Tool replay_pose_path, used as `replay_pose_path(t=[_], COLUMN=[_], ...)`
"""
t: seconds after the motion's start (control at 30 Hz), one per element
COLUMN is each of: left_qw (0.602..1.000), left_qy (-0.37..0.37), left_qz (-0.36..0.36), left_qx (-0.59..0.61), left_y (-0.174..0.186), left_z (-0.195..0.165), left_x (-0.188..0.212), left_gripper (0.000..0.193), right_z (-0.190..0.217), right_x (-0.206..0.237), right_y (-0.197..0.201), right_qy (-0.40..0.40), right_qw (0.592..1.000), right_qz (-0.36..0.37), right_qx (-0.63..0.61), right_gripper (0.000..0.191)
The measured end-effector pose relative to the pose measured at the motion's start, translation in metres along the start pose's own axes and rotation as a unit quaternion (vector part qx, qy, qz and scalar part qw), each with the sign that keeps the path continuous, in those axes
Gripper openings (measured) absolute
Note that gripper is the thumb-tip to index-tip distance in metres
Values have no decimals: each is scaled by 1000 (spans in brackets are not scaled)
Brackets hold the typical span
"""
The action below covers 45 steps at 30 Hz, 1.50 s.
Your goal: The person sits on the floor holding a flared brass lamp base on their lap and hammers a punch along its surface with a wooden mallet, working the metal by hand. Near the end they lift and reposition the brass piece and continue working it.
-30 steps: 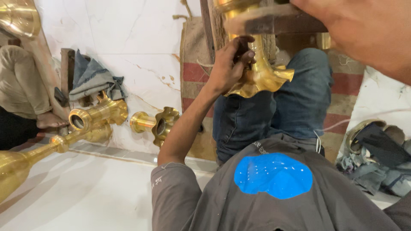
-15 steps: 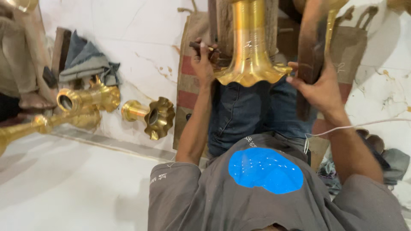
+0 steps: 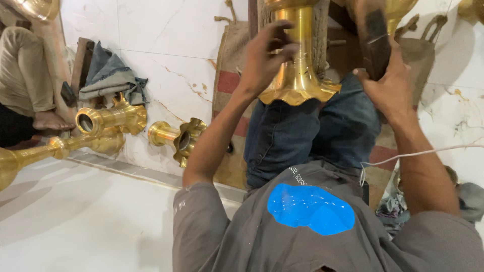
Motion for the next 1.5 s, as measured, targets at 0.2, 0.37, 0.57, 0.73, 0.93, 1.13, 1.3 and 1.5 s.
replay_pose_path(t=[0.2,0.37,0.57,0.73,0.93,1.13,1.3,1.5], left_qw=[973,970,967,985,990,976,978,983], left_qy=[-96,-46,-85,-34,-10,-10,-36,-38], left_qz=[171,210,186,81,75,156,150,146], left_qx=[-123,-110,-154,-149,-122,-151,-142,-104], left_y=[-33,-28,-25,-17,-20,-23,-21,-23], left_z=[-1,5,-4,-5,-1,-1,-1,3], left_x=[-30,-27,-24,-6,-5,-15,-12,-11], left_gripper=[39,31,38,38,41,40,43,43], right_z=[3,-1,49,90,78,76,52,10], right_x=[0,-15,-47,-61,-72,-56,-40,-41], right_y=[1,34,56,53,44,46,46,60], right_qy=[21,83,136,220,241,196,211,124], right_qw=[963,996,965,910,906,908,919,992], right_qz=[123,-9,47,68,71,64,56,9], right_qx=[239,-17,219,345,340,366,329,-17], right_gripper=[78,64,51,51,48,57,64,30])
Point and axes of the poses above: each hand's wrist, its own x-axis away from the middle knuckle, its own y-axis out of the back of the hand, z = x × y, the point moved 5 cm from there along -x, towards the middle knuckle, and after that the axes turned 3 degrees about -y, right-handed, at the moved point
